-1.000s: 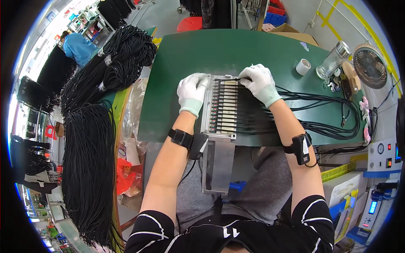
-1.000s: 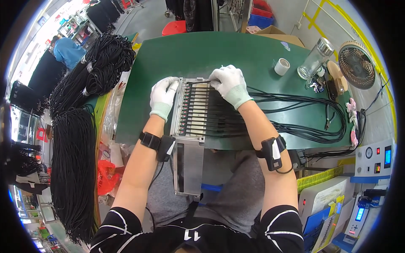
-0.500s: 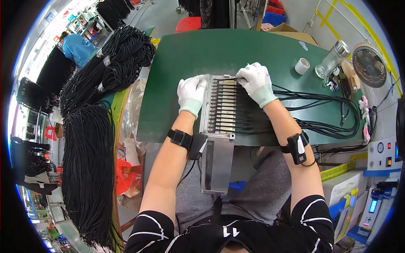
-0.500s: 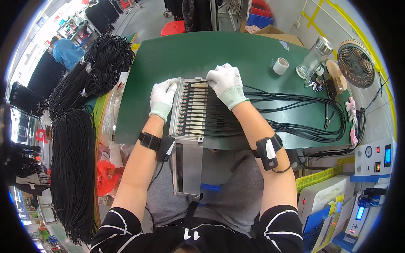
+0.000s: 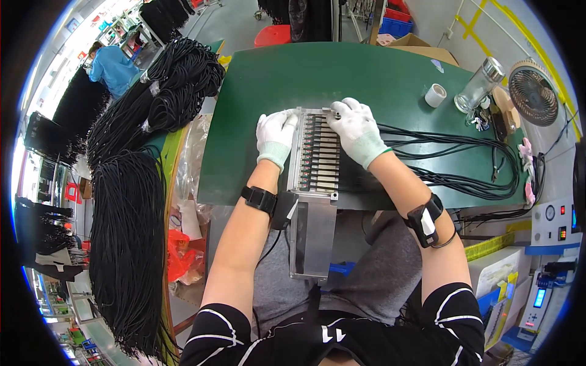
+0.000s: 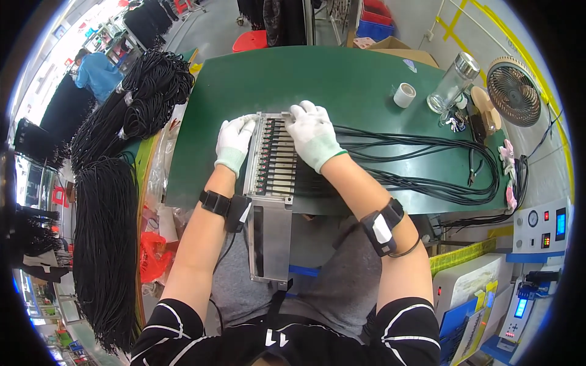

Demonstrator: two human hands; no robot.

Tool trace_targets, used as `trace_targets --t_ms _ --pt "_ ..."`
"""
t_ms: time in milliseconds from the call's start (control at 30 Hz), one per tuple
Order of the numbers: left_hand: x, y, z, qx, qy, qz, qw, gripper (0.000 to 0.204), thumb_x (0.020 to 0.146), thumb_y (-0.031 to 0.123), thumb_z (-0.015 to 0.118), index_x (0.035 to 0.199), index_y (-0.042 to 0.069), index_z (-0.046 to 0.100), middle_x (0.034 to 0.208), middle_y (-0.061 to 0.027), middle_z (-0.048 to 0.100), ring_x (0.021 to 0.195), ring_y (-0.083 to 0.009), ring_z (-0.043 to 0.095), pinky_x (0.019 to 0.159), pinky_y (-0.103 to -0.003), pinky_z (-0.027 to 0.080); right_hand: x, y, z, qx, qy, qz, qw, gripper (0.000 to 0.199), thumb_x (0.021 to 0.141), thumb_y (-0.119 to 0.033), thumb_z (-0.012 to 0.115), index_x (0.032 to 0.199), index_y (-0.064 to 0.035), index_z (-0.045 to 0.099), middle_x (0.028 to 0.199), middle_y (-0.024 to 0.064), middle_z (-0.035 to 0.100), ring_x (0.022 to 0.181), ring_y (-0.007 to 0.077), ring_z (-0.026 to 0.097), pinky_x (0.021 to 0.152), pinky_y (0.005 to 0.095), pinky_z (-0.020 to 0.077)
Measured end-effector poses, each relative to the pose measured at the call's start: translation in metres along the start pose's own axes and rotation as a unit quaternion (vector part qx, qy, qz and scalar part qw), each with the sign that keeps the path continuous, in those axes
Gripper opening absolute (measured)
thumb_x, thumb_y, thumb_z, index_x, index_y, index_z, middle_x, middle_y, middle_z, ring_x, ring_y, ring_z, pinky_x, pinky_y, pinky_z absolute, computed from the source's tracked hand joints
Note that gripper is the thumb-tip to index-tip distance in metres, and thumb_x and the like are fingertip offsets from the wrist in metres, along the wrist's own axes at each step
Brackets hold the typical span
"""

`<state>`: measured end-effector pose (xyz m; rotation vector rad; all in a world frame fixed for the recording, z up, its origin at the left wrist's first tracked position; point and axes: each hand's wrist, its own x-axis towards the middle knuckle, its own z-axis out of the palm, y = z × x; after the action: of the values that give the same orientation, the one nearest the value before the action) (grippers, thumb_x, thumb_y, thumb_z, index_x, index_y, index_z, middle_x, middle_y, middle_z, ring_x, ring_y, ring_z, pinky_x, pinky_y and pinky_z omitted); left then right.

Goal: The person picks up a bundle of cables, separates them, and places the ends into a metal fixture by hand. After arranging the cables, the person moves the fixture to a machine, places it on the platform, and then removes the fixture to take the cables out.

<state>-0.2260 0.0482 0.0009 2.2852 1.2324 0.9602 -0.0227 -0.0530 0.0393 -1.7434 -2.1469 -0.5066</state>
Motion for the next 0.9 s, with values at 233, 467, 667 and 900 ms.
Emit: trace_targets --t_ms 233,467,667,900 --pt "-0.003 0.002 -0.008 -0.03 -0.061 0.008 0.998 0.028 0.101 0.026 0.055 0.117 0.011 0.072 0.118 -0.0075 0.072 0.108 -0.0239 0.066 0.115 -0.037 0.031 -0.005 -0.006 -0.004 -0.041 -0.029 0.02 0.999 0.04 0.08 -0.005 0.057 0.116 -0.0179 0.07 0.119 0.0083 0.061 0.118 0.029 0.054 0.098 0.0413 0.0441" --pt "-0.062 -0.02 -0.051 -0.184 -0.095 -0.01 0.978 0.027 0.101 0.016 0.055 0.121 0.005 0.069 0.119 -0.0064 0.073 0.112 -0.0157 0.066 0.119 -0.033 0.023 -0.051 -0.045 -0.073 0.18 0.023 -0.09 0.979 0.047 0.071 -0.001 0.063 0.117 -0.0122 0.067 0.129 0.0204 0.058 0.122 0.0401 0.053 0.096 0.0497 0.048" --pt "-0.077 -0.011 -0.054 -0.16 -0.092 -0.007 0.983 0.026 0.101 0.012 0.055 0.122 0.004 0.069 0.119 -0.0067 0.073 0.112 -0.0133 0.066 0.119 -0.033 0.023 -0.14 -0.116 -0.085 0.135 -0.056 -0.241 0.96 0.056 0.07 -0.012 0.071 0.125 -0.0185 0.064 0.138 0.0205 0.052 0.126 0.0419 0.051 0.104 0.0611 0.0409" --pt "-0.081 -0.037 -0.041 -0.175 -0.058 0.04 0.982 0.028 0.1 0.025 0.057 0.121 0.011 0.07 0.117 -0.0072 0.073 0.109 -0.02 0.067 0.119 -0.04 0.027 -0.129 -0.13 -0.088 0.226 0.002 -0.241 0.944 0.057 0.074 -0.018 0.076 0.129 -0.0192 0.062 0.131 0.0173 0.057 0.126 0.0386 0.052 0.106 0.058 0.0399"
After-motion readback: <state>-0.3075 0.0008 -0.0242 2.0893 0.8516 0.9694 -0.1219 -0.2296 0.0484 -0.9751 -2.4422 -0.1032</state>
